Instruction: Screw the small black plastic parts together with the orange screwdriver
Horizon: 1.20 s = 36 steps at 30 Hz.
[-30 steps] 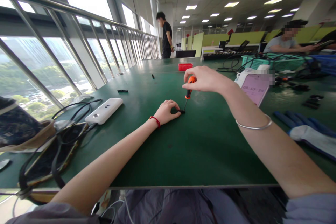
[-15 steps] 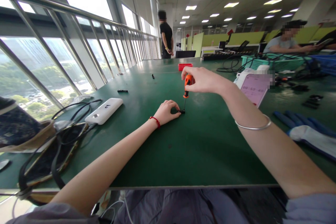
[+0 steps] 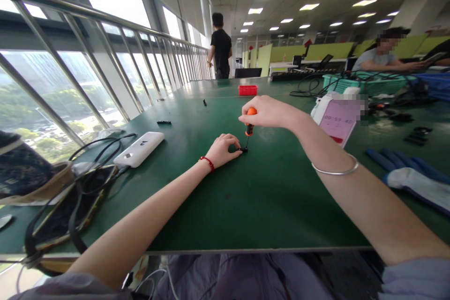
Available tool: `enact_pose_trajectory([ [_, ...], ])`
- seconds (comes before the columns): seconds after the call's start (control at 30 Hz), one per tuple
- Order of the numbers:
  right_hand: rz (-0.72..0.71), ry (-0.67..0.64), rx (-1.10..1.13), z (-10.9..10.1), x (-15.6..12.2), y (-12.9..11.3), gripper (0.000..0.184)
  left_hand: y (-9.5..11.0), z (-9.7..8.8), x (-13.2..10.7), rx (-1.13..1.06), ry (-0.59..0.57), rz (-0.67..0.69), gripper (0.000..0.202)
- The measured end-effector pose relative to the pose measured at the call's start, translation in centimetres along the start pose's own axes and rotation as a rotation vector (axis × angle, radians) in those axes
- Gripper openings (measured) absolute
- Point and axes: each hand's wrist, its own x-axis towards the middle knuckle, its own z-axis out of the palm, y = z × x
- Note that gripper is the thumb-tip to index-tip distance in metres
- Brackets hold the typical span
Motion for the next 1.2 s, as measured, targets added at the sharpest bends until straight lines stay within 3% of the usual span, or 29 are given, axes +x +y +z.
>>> enact_pose_trajectory([
  [0.23,-0.022,0.167,-0.002,0.24,0.27,0.06,0.023,-0.12,0.08,0.04,-0.002,0.000,0.004,0.015],
  [1.2,-0.009,0.100,0.015,0.86,0.44,0.12,0.025,0.32,-0.14,-0.06,0.044,0.025,-0.014,0.018],
])
